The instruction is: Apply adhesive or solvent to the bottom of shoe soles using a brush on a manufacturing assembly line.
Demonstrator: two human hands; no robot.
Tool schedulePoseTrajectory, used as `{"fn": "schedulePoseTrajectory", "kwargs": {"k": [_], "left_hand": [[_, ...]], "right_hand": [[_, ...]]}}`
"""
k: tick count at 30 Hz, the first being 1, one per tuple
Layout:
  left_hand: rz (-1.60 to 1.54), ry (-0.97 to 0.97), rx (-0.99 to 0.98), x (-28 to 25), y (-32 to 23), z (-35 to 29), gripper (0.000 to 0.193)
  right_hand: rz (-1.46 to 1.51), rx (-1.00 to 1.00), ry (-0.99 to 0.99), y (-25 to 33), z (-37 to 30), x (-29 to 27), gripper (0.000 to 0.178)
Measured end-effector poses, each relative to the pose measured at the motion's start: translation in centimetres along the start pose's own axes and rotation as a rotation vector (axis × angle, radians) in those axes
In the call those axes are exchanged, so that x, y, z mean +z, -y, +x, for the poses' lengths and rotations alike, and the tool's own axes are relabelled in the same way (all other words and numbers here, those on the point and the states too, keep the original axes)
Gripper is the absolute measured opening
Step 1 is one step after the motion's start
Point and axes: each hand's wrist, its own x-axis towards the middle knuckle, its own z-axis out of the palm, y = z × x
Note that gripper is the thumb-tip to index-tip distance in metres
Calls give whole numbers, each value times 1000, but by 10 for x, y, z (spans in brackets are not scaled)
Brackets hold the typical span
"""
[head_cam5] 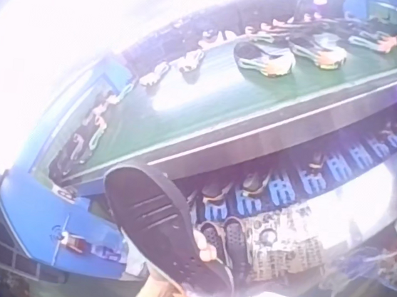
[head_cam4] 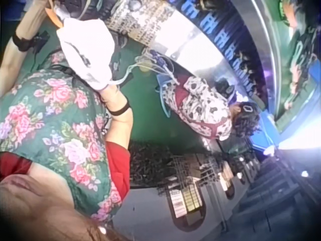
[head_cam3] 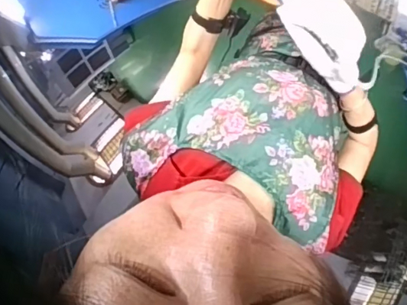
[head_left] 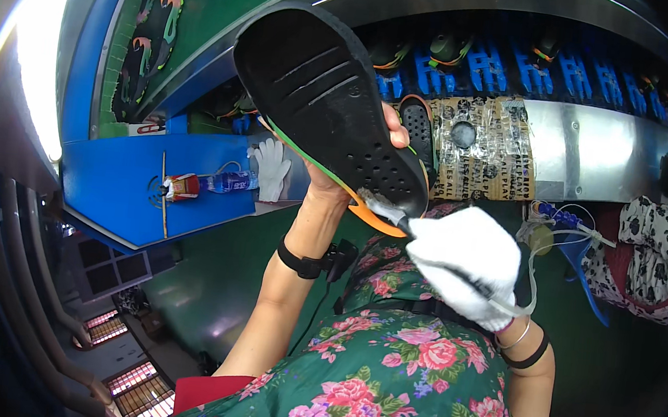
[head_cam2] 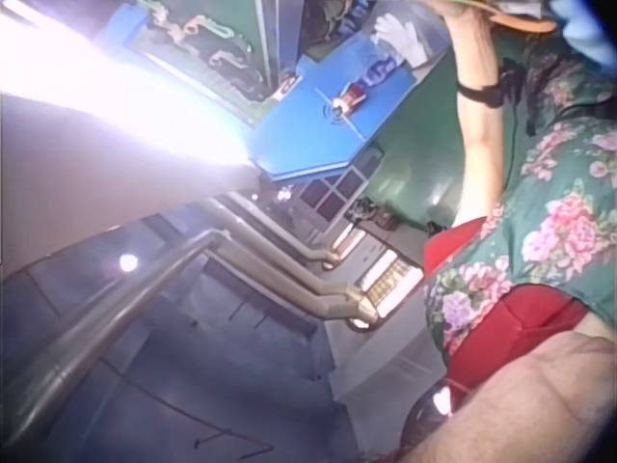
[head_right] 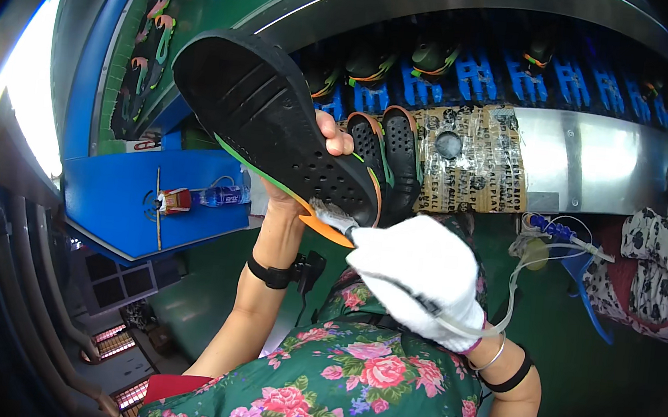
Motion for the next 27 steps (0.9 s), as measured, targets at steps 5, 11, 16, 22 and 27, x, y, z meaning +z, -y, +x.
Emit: {"fn": "schedulePoseTrajectory", "kwargs": {"k": [5,11,16,22,27], "left_hand": [[39,15,-41,2,-4,1,71],[44,5,-73,-2,-8,1,80],[10,26,-89,-7,-8,2,82],[35,21,-101,-17,-6,3,91],[-40,0,-100,-15,-1,5,107]], "right_hand": [[78,16,-8,-2,-2,-1,22],[-72,-93,30,3,-1,3,22],[-68,-90,-6,1,-4,6,24],[-69,-162,172,1,-16,10,46],[-135,-213,160,9,-8,12,46]]}}
